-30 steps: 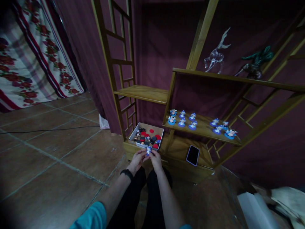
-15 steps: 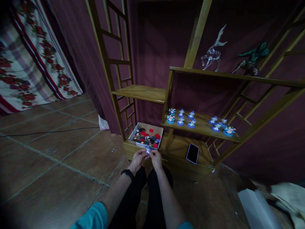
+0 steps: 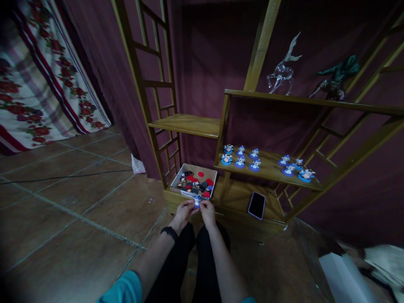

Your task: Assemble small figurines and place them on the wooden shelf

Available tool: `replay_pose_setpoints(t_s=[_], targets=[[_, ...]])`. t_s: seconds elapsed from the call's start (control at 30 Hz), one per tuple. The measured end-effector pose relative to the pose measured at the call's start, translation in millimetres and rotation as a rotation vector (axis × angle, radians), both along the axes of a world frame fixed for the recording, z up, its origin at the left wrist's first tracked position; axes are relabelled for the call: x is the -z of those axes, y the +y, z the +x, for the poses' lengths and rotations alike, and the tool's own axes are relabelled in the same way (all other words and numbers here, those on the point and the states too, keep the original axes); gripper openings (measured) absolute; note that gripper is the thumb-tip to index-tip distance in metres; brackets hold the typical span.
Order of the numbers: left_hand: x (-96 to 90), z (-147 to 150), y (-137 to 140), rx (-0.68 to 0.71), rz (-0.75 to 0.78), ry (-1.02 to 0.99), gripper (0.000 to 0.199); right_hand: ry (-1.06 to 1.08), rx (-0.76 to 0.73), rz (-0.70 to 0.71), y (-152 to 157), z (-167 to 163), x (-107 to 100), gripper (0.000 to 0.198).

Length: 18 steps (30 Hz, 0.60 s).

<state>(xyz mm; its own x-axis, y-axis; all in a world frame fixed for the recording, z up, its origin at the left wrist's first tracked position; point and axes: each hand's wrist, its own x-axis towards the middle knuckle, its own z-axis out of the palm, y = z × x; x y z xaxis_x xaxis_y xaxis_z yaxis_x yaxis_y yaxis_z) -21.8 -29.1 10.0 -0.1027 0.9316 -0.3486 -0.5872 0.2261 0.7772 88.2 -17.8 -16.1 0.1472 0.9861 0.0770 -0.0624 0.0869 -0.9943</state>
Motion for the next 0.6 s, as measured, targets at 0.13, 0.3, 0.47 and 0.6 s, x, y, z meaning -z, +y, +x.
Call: replay_pose_setpoints(t_s=[0.13,0.3,0.47,0.6], targets=[[-0.3,0.8,0.0,-0.017,0.006,0.020,0.015,0.015,0.011,-0.014,-1.0,-2.1,-2.6,0.015],[0.8,4.2,-0.4,-0.040,0.032,0.038,0.015,0.027,-0.031,0.027,-1.3,-5.1,-6.9,0.027],[0.7,6.3,-1.9,-0.026,0.057,0.050,0.018,0.020,-0.078,0.048,-2.6,-5.5,-8.9,0.030],[-1.0,5.7,-3.5,-0.018,0.030,0.039,0.022,-0.007,-0.074,0.038,-3.8,-3.6,-8.1,0.027]])
